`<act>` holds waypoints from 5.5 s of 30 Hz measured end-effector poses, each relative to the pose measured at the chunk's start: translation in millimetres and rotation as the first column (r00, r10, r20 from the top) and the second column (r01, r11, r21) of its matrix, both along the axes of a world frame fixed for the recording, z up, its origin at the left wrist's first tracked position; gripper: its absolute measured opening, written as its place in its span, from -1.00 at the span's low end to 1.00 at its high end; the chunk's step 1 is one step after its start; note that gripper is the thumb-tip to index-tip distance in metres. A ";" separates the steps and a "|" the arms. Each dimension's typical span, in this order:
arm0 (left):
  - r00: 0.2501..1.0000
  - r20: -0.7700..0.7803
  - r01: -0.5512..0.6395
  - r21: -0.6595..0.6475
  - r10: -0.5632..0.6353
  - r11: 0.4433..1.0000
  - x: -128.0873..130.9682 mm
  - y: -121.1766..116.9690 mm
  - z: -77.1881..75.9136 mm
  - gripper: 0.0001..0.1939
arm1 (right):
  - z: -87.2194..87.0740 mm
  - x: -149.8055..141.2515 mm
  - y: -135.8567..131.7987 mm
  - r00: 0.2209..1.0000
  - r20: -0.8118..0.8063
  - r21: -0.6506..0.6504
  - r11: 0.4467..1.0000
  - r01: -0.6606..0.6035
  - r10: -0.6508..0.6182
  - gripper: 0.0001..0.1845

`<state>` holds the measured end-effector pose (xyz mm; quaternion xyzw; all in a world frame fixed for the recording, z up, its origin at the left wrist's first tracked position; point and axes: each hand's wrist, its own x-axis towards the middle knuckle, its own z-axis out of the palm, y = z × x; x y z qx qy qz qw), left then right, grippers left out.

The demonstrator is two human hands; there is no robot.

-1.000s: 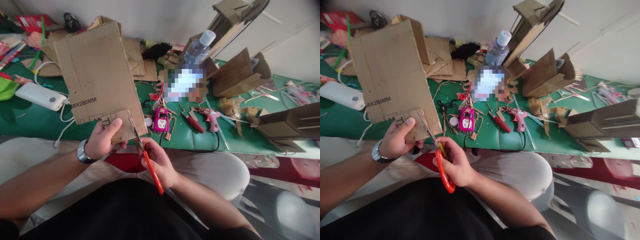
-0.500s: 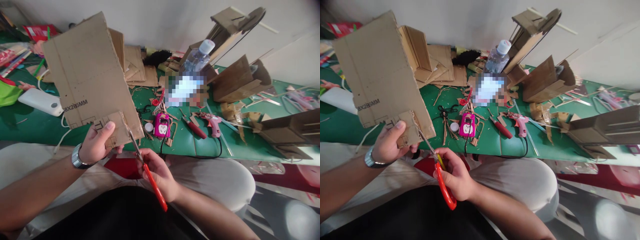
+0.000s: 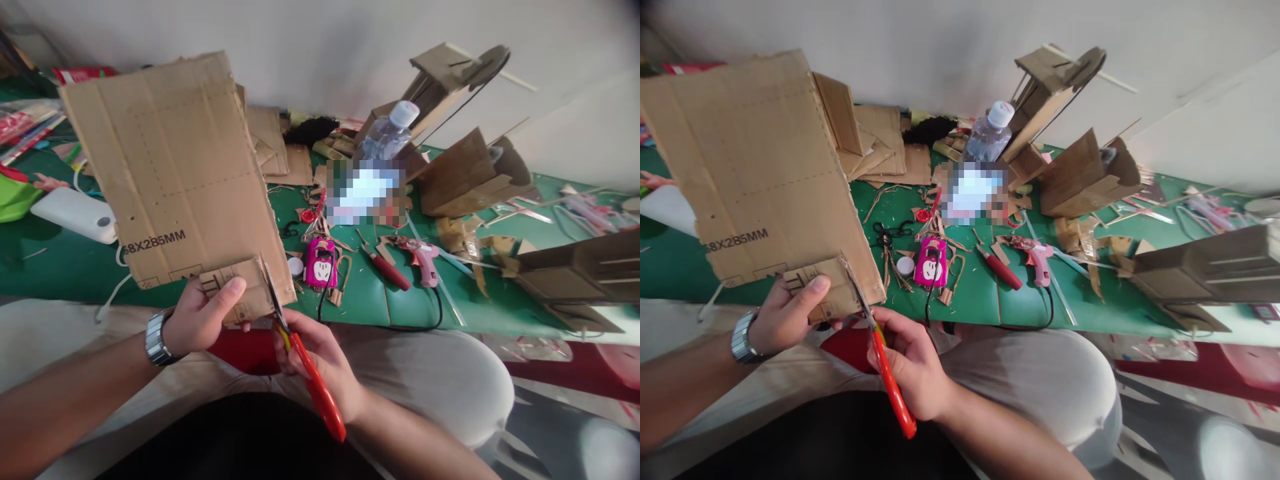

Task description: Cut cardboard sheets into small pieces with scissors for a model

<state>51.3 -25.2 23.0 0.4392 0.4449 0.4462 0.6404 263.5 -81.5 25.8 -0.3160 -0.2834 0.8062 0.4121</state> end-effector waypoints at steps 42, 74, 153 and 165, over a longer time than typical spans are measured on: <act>0.998 0.013 0.060 0.074 -0.061 0.995 0.9 5.9 7.5 -0.62 | 8.9 0.4 14.0 0.971 0.233 0.119 0.990 -0.077 0.048 -0.52; 1.000 0.008 -0.010 0.035 0.010 0.999 5.3 3.2 16.5 -0.57 | -1.8 -1.0 2.7 0.978 0.191 0.089 0.991 -0.098 0.080 -0.38; 0.757 0.011 0.547 -0.559 -0.653 0.624 -57.3 60.9 27.7 -0.60 | 23.7 88.1 33.0 0.832 0.048 -0.209 0.820 -0.532 0.552 -0.49; 0.749 0.008 0.543 -0.579 -0.662 0.608 -54.3 56.5 30.4 -0.63 | 10.4 75.7 34.7 0.778 0.212 -0.002 0.796 -0.605 0.592 -0.27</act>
